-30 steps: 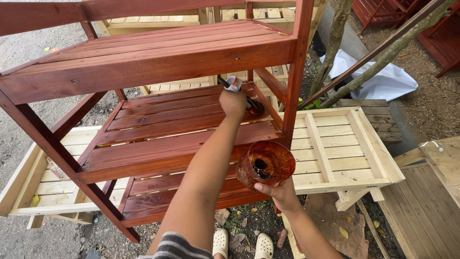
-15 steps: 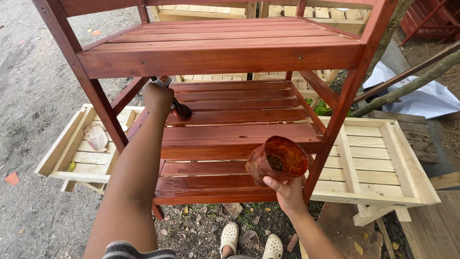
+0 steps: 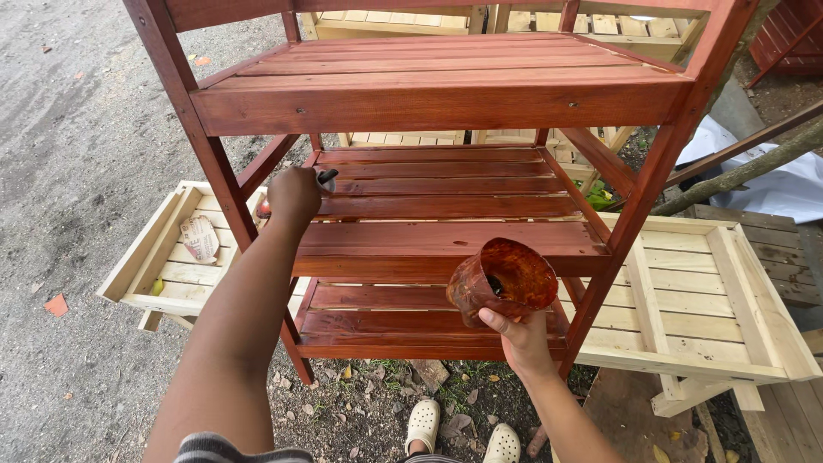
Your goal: The person applies reddish-brown wood stain to a multi-tier wooden shelf unit. They hold a stain container in one hand and wipe the stain onto the shelf slats and frame with a cloth-wrapped applicator, dipping it back into the container and working across different shelves and surfaces.
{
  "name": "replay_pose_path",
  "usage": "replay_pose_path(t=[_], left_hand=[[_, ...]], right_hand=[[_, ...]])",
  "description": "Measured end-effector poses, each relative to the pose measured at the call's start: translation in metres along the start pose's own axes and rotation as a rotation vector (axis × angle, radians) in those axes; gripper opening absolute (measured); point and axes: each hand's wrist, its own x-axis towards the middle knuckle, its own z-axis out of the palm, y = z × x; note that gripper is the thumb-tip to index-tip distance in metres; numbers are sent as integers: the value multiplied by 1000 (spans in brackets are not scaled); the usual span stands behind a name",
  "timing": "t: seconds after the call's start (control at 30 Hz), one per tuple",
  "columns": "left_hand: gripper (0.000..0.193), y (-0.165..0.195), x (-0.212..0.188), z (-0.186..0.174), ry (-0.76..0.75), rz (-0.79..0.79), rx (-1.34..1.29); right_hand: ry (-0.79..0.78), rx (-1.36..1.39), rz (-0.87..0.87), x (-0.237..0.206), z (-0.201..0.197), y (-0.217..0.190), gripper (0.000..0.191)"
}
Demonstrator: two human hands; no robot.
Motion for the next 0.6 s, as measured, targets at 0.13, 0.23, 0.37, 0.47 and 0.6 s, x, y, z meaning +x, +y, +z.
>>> replay_pose_path(t=[0.13, 0.23, 0.37, 0.47, 0.6], left_hand=[[11, 12, -19, -14, 108, 45, -54], [34, 19, -13, -40, 235, 11, -326], [23, 13, 6, -69, 271, -34, -537], [21, 17, 1, -67, 245, -78, -501], [15, 48, -6, -50, 215, -55, -537]], right_hand=[[20, 1, 11, 2, -4, 1, 48], [-17, -15, -37, 4, -8, 3, 47], [-33, -6, -19, 5, -10, 4, 41], [-47, -11, -13, 5, -5, -1, 49], [-81, -2, -23, 3, -3, -15, 62]])
